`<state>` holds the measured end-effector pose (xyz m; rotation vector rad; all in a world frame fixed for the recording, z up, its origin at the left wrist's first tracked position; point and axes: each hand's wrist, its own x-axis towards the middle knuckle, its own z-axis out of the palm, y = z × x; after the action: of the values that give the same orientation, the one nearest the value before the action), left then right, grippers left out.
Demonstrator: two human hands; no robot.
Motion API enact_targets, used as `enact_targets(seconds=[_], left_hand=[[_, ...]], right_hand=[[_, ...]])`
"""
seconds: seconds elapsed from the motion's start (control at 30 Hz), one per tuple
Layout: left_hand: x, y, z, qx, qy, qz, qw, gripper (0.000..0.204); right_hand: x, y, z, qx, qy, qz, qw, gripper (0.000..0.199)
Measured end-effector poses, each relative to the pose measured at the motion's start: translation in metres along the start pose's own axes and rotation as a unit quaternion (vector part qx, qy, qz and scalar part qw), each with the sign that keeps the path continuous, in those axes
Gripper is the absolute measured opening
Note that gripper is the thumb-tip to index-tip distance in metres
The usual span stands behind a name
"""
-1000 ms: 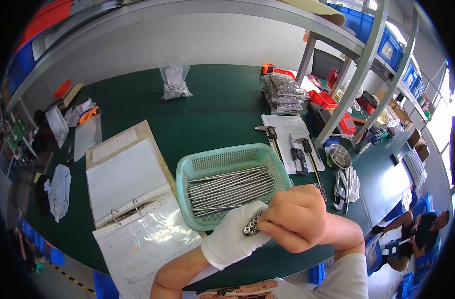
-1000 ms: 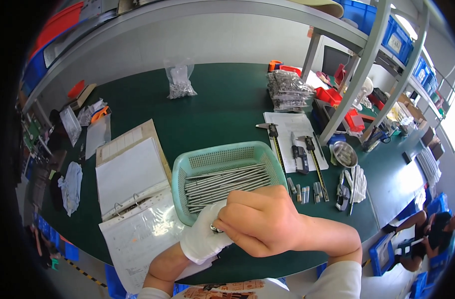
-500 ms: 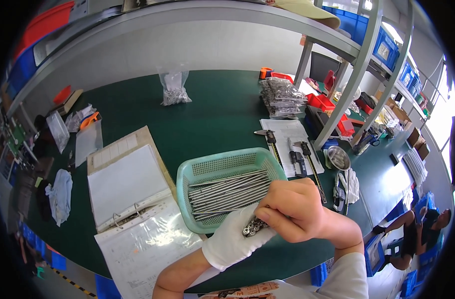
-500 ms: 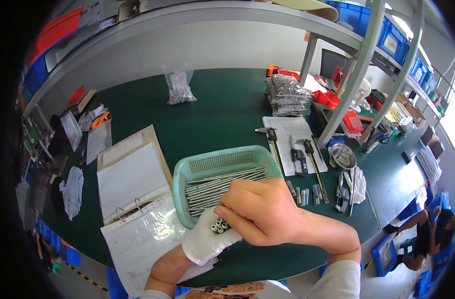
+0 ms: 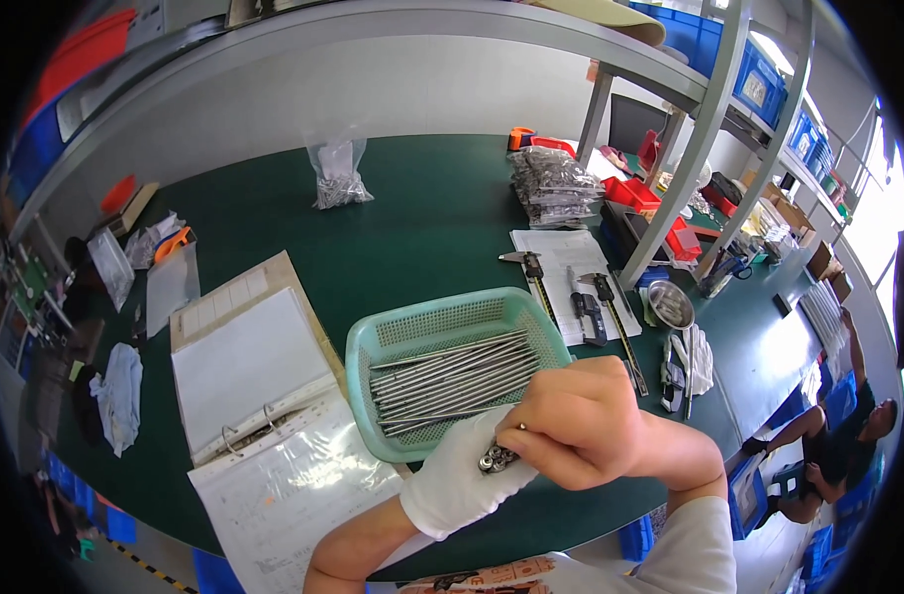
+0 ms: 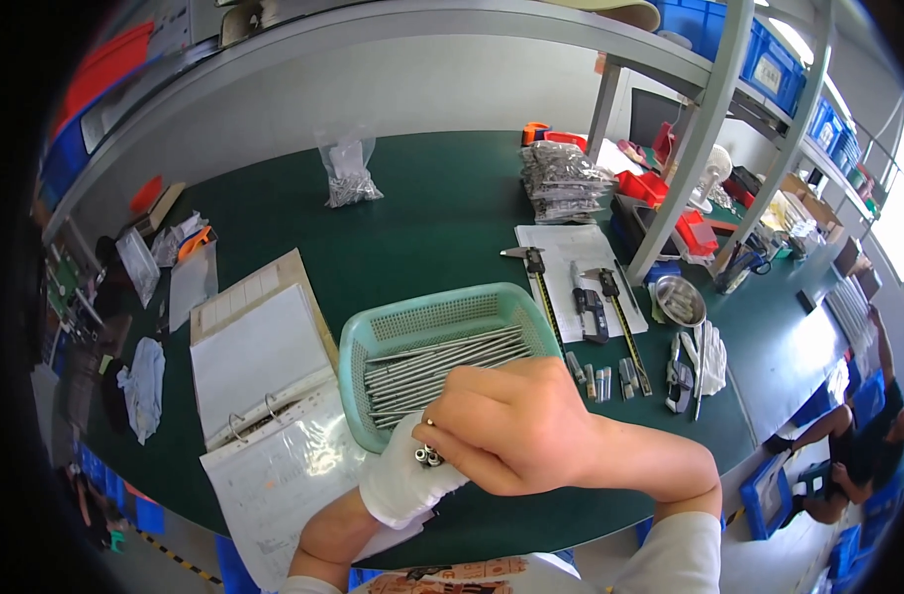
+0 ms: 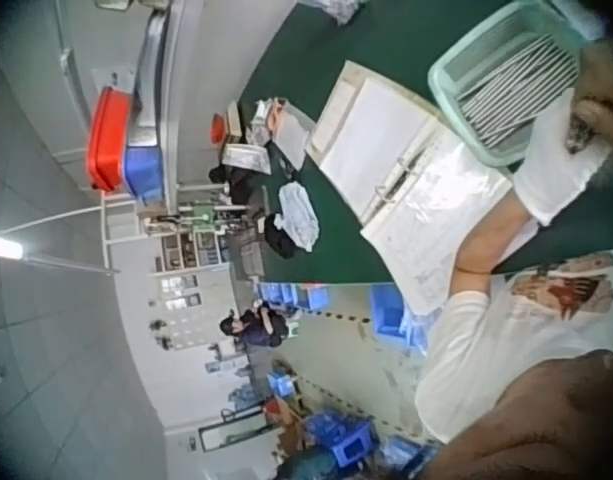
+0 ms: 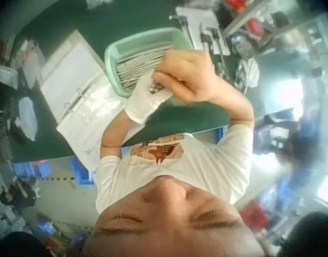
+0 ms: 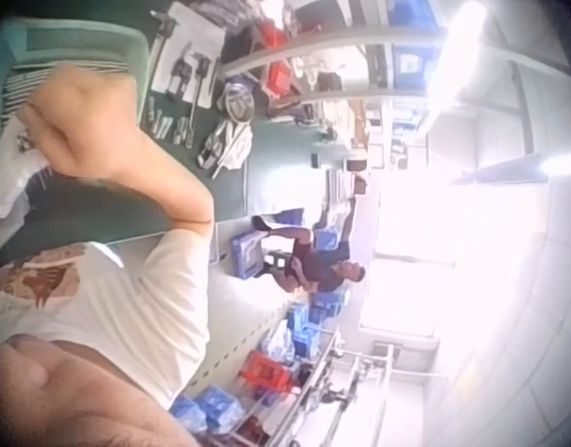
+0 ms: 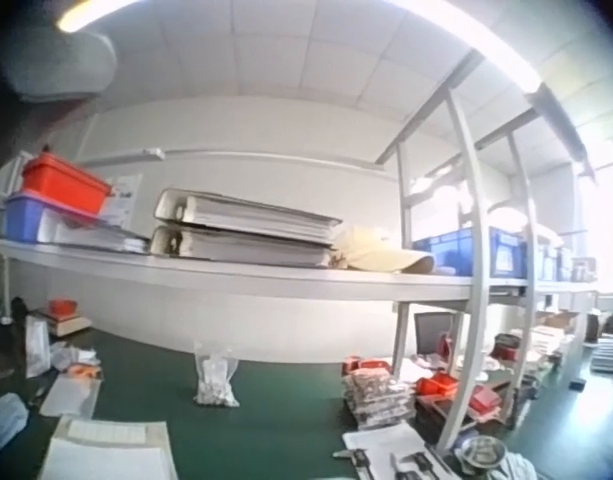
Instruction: The worker is manually assembling small metal caps onto the ends of curved metal rods at an industrial workbench.
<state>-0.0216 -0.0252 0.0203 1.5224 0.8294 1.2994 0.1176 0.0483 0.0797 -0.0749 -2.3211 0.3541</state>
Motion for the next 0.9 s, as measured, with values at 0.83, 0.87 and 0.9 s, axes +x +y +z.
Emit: enact_targets(seconds=[0.83,0.87,0.9], left_hand=[[0.000,-0.006,-0.001,0.000,0.011,-0.012,1.000,0.022],[-0.001,-0.004,0.000,0.007,0.016,-0.014,1.000,0.021],[-0.001,-0.002,0.000,0.014,0.020,-0.016,1.000,0.020]], right_hand=[[0.015,0.000,-0.019,-0.042,-0.050,-0.036,0.997,0.015],[0.013,-0.001,-0.019,-0.047,-0.065,-0.024,0.996,0.015],[0.012,-0.001,-0.019,-0.053,-0.081,-0.012,0.995,0.016]])
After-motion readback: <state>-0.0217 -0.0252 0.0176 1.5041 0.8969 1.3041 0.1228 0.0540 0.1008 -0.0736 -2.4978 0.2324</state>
